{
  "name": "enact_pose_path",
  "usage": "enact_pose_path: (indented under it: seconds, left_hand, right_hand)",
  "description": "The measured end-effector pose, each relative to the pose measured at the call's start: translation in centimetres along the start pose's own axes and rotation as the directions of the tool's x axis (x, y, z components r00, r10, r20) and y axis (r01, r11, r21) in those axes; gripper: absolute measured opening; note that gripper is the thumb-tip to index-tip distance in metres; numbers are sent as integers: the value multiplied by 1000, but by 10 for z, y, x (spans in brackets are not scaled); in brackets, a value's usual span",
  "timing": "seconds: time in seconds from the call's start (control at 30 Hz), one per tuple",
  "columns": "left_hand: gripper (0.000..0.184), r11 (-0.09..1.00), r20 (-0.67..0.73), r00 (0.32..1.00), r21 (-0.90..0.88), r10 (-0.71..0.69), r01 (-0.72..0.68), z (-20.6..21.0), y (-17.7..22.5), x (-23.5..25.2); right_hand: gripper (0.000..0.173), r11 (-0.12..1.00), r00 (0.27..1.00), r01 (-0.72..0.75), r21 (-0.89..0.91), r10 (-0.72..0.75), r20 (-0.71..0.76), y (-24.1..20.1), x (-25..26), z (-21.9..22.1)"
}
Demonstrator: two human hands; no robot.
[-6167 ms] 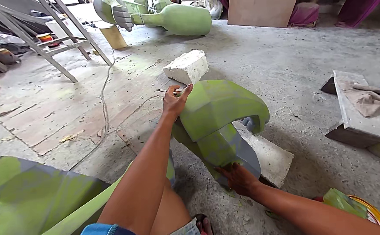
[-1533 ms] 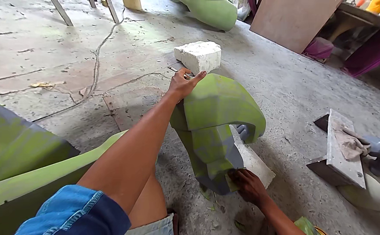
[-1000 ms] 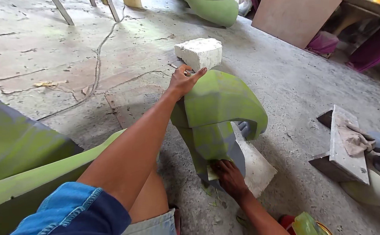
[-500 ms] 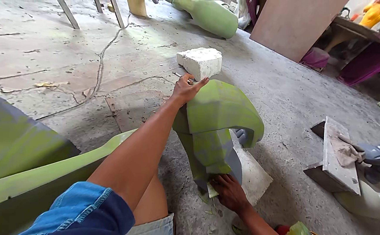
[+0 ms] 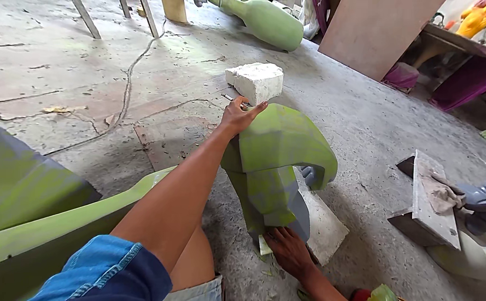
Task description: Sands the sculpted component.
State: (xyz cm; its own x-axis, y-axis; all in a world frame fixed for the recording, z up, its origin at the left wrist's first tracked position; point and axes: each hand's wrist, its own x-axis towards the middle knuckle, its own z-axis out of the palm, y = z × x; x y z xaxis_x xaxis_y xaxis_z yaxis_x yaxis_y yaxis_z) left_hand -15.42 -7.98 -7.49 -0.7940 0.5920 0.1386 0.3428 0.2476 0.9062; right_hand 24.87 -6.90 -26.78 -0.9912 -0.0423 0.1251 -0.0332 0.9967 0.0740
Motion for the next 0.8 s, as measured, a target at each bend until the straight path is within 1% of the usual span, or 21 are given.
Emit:
enact_pose_path:
  seconds: [0.1, 0.2, 0.3, 0.43, 0.57, 0.7, 0.8]
  left_hand:
    - [94, 1000, 3, 1000, 3, -2, 2, 0, -2, 2]
    - [94, 1000, 1, 1000, -2, -8, 8, 0, -2, 2]
    - [94, 1000, -7, 1000, -9, -7, 7, 0, -2, 1]
    - [94, 1000, -3, 1000, -12, -9, 8, 1, -1, 0]
    - [93, 1000, 3, 1000, -13, -3, 3, 0, -2, 0]
    - [91, 1000, 8, 1000, -22, -5, 5, -1, 0, -1]
    - [90, 999, 5, 1000, -35, -4, 4, -1, 1, -2]
  right_hand:
    - [36, 997, 997, -36, 68, 41, -66, 12, 0, -4]
    - [33, 994, 980, -81, 71, 92, -175, 32, 6, -10]
    - [34, 992, 970, -99, 73, 113, -216, 53, 7, -9]
    - [41, 993, 979, -71, 95, 87, -186, 67, 3, -2]
    - [44, 991, 986, -100, 92, 111, -126, 62, 6, -5]
    - [39, 989, 991, -107, 103, 114, -65, 60, 2, -10]
    - [38, 989, 994, -89, 115, 96, -52, 60, -10, -8]
